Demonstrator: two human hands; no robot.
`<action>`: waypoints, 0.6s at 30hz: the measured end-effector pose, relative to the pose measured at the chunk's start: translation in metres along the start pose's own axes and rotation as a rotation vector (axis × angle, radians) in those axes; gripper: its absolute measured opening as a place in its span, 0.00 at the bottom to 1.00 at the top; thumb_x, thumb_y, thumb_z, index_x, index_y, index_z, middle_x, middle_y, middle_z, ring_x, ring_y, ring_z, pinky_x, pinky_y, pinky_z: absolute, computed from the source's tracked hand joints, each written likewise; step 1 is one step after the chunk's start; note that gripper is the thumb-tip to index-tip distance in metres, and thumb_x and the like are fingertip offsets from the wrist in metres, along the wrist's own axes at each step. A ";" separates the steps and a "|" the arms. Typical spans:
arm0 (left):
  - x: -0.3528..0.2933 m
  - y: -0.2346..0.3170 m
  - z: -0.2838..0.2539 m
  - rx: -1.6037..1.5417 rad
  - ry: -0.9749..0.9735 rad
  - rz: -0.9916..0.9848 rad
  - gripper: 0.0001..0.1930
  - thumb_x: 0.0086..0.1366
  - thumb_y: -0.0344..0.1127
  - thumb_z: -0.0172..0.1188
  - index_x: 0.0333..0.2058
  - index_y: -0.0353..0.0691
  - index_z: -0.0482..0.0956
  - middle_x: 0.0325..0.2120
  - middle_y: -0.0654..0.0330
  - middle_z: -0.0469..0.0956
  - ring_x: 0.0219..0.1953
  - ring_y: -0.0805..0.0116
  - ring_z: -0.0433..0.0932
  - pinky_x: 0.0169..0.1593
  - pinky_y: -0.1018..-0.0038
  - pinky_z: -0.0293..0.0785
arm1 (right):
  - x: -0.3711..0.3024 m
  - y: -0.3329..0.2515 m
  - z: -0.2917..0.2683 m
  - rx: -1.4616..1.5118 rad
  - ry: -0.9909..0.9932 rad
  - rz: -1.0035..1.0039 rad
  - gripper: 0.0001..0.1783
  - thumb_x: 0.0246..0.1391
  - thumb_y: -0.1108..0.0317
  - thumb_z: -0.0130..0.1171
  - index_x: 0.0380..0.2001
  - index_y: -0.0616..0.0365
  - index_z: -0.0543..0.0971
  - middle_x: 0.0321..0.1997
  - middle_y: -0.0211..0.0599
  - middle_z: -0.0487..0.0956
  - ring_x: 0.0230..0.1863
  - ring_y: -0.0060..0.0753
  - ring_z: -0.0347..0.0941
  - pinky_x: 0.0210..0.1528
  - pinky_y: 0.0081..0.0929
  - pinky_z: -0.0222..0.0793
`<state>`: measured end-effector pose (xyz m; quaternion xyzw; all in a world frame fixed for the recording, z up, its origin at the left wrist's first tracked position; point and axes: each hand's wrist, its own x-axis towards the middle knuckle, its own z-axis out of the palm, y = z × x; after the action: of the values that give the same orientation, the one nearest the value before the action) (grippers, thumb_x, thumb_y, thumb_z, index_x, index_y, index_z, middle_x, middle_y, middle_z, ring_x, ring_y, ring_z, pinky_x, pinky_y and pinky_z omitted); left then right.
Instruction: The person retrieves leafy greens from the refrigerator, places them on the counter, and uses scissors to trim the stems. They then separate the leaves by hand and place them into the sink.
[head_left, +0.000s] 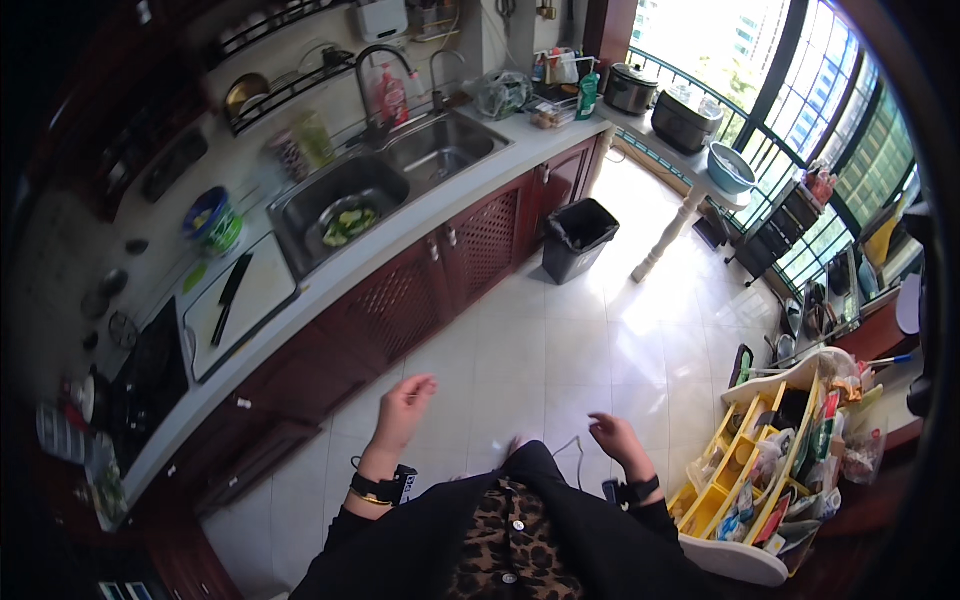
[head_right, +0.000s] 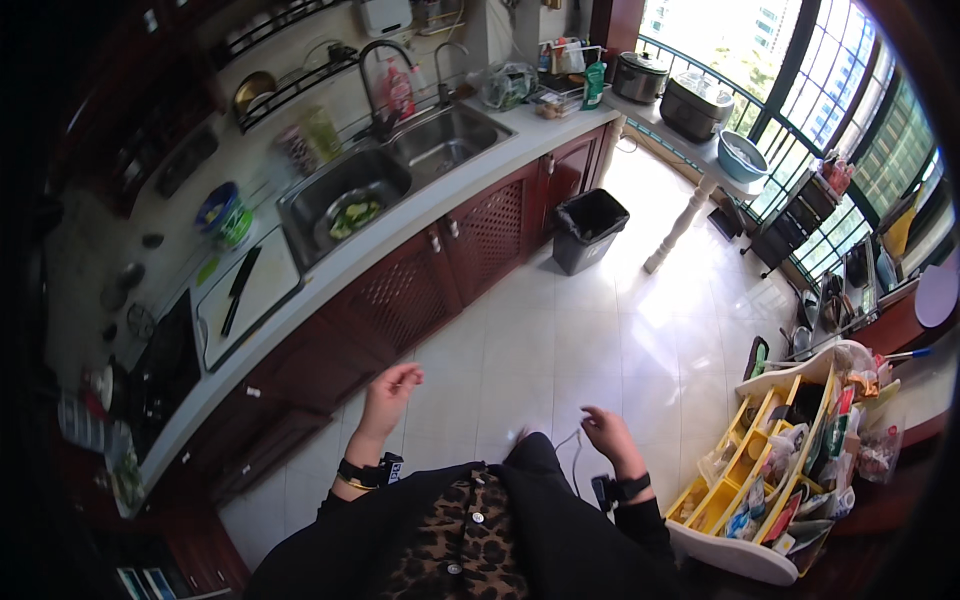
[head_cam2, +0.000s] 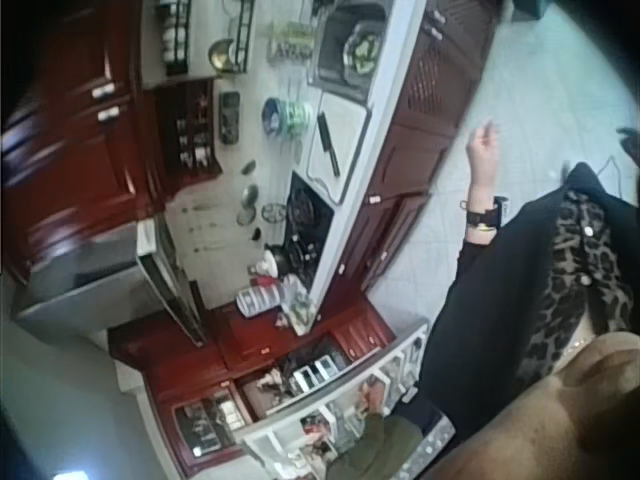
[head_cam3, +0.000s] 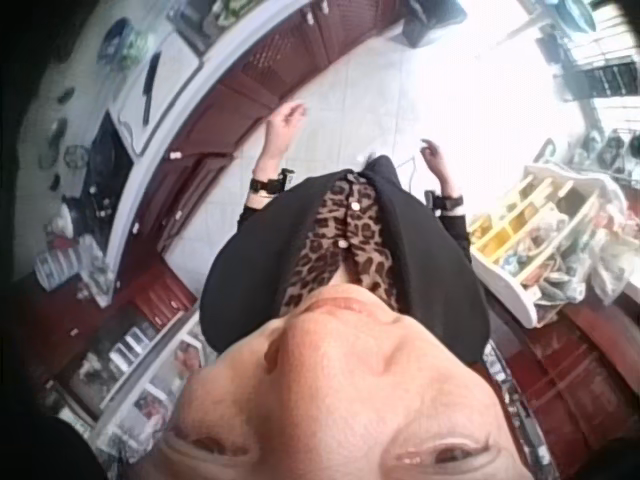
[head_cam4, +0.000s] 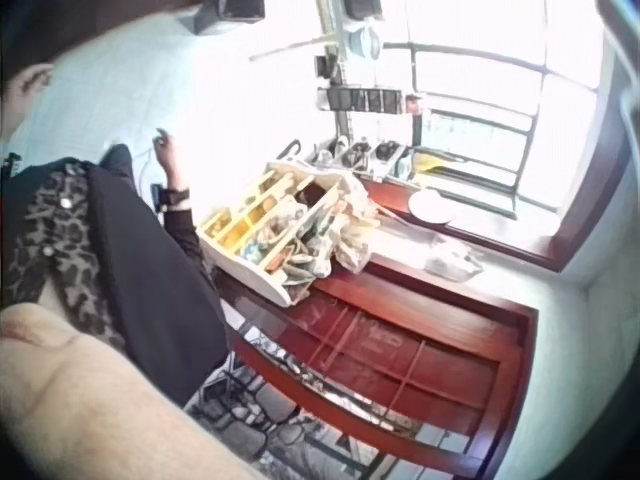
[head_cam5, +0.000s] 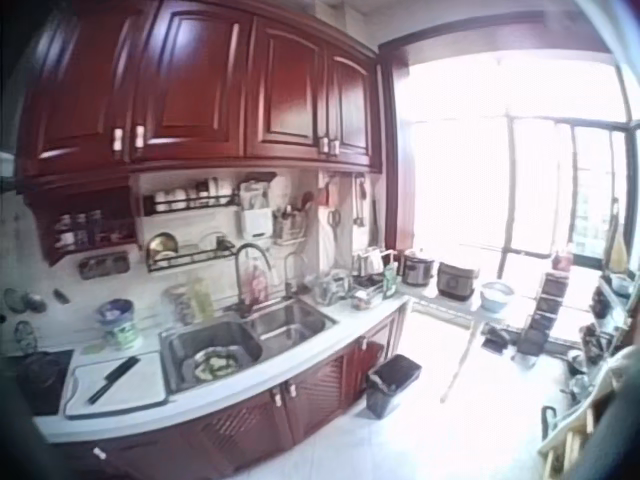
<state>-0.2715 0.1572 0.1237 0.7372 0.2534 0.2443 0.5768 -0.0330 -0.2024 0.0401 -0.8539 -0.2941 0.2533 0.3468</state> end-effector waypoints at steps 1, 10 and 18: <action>0.028 0.004 0.013 0.166 -0.088 0.109 0.12 0.69 0.32 0.57 0.49 0.37 0.79 0.39 0.57 0.81 0.39 0.69 0.81 0.43 0.76 0.77 | 0.013 0.021 -0.010 -0.017 0.023 0.110 0.16 0.56 0.71 0.61 0.48 0.62 0.79 0.32 0.42 0.84 0.34 0.27 0.81 0.38 0.26 0.76; 0.263 0.043 0.113 0.243 0.015 0.201 0.14 0.64 0.26 0.59 0.49 0.36 0.78 0.45 0.52 0.79 0.40 0.64 0.82 0.43 0.72 0.80 | 0.271 0.044 -0.139 -0.122 0.126 0.007 0.17 0.53 0.67 0.59 0.46 0.57 0.81 0.34 0.50 0.83 0.37 0.52 0.80 0.40 0.38 0.76; 0.399 0.032 0.117 0.163 0.061 0.100 0.13 0.67 0.24 0.57 0.50 0.33 0.78 0.49 0.56 0.77 0.44 0.70 0.82 0.43 0.79 0.78 | 0.542 -0.110 -0.206 -0.031 -0.119 -0.522 0.17 0.53 0.73 0.59 0.48 0.58 0.78 0.38 0.49 0.82 0.40 0.51 0.80 0.43 0.35 0.76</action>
<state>0.1077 0.3269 0.1562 0.7855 0.2530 0.2737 0.4940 0.4410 0.1385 0.1281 -0.7380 -0.5281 0.2002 0.3693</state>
